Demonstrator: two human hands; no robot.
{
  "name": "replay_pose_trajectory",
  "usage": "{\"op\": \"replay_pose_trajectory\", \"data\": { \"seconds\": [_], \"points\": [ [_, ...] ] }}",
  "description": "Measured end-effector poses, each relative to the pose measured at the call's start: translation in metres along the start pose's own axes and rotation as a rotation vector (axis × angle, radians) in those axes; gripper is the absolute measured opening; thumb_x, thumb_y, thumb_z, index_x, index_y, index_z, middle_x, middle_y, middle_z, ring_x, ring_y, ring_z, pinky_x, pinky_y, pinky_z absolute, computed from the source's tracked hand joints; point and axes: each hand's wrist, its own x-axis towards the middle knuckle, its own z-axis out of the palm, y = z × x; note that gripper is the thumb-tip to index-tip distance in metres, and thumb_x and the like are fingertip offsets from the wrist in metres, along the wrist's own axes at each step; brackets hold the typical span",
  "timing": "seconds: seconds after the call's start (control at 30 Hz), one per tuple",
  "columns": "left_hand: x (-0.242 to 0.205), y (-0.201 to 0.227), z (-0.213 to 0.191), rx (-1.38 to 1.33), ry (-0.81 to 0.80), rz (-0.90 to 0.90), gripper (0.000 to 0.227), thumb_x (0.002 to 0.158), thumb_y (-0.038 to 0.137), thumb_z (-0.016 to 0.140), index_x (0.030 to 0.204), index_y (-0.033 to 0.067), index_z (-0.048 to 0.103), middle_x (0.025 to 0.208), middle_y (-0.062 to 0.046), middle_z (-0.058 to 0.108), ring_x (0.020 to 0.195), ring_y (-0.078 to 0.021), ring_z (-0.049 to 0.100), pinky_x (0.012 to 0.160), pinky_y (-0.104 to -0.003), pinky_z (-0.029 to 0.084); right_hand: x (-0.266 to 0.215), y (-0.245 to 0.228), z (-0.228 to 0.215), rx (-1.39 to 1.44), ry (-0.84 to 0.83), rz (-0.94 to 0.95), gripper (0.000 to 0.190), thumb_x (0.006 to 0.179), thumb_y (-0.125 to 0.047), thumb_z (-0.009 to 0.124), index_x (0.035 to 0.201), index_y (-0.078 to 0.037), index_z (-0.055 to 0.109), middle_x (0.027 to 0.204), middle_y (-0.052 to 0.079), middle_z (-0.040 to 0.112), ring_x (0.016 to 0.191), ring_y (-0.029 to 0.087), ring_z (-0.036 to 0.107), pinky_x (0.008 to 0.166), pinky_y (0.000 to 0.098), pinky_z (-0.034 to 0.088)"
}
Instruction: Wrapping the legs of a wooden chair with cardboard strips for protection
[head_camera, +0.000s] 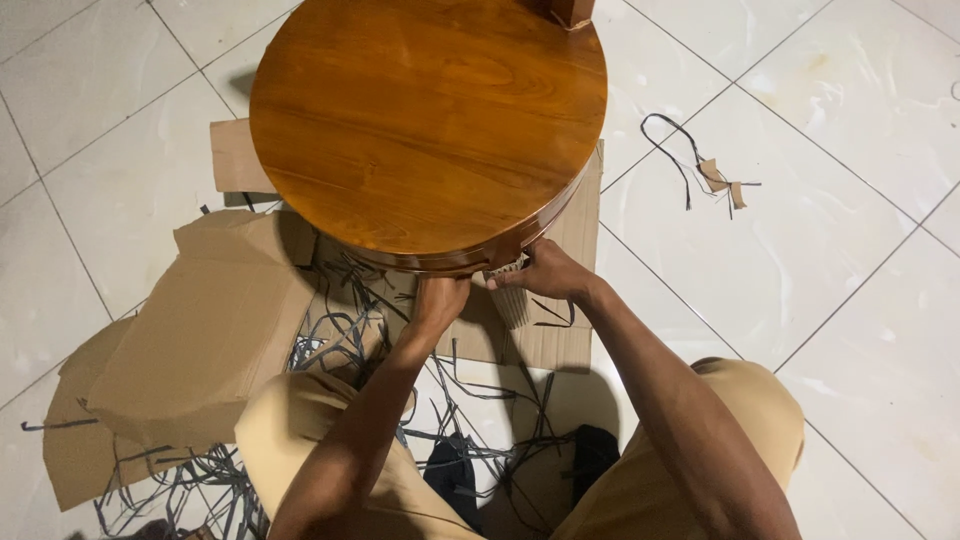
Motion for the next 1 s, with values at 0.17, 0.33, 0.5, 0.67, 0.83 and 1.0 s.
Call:
{"op": "replay_pose_trajectory", "data": {
  "seconds": [0.17,0.33,0.5,0.67,0.83,1.0],
  "points": [
    [-0.013,0.034,-0.01,0.263,0.053,0.088,0.028,0.095,0.018,0.06,0.1,-0.0072,0.07,0.087,-0.03,0.071,0.084,-0.0485,0.072,0.073,-0.057,0.059,-0.012,-0.004,0.009,-0.115,0.132,-0.112,0.058,0.076,-0.036,0.087,0.116,0.0,0.068,0.113,0.025,0.073,0.112,0.049,0.065,0.098,0.0649,0.053],
    [-0.024,0.01,0.008,0.286,0.048,0.061,0.029,0.096,0.026,0.055,0.09,0.0015,0.07,0.074,-0.02,0.072,0.071,-0.0411,0.073,0.062,-0.052,0.058,-0.021,0.007,0.028,-0.347,0.301,-0.121,0.058,0.084,-0.052,0.08,0.111,-0.002,0.064,0.104,0.021,0.075,0.101,0.043,0.071,0.088,0.0599,0.058],
    [-0.035,0.032,-0.003,0.236,0.012,0.063,0.034,0.097,0.028,0.051,0.084,0.0046,0.071,0.071,-0.016,0.071,0.067,-0.0395,0.072,0.06,-0.049,0.057,-0.024,0.046,0.039,-0.497,0.412,-0.084,0.046,0.091,-0.048,0.075,0.113,-0.01,0.063,0.104,0.011,0.076,0.099,0.037,0.073,0.084,0.0557,0.059],
    [-0.048,0.047,-0.008,0.174,0.02,0.128,0.03,0.096,0.027,0.051,0.083,0.0047,0.065,0.075,-0.024,0.066,0.075,-0.0458,0.069,0.063,-0.058,0.054,-0.047,0.05,0.041,-0.534,0.494,-0.178,0.012,0.103,-0.012,0.059,0.114,-0.012,0.06,0.089,0.007,0.078,0.082,0.03,0.077,0.073,0.046,0.062],
    [-0.058,0.057,-0.003,0.106,0.089,0.167,0.022,0.096,0.02,0.052,0.081,0.0064,0.061,0.076,-0.022,0.064,0.079,-0.0442,0.069,0.065,-0.052,0.055,-0.062,0.049,0.048,-0.545,0.451,-0.246,0.023,0.103,-0.007,0.052,0.123,-0.018,0.051,0.092,0.005,0.078,0.082,0.028,0.077,0.073,0.0469,0.062],
    [-0.055,0.05,0.01,-0.093,0.211,0.21,0.018,0.096,0.012,0.054,0.086,0.0054,0.067,0.081,-0.023,0.068,0.085,-0.0455,0.069,0.072,-0.05,0.056,-0.067,0.036,0.05,-0.539,0.433,-0.252,0.03,0.097,-0.006,0.058,0.123,-0.018,0.048,0.091,0.007,0.077,0.081,0.033,0.076,0.074,0.0508,0.061]
  ]
}}
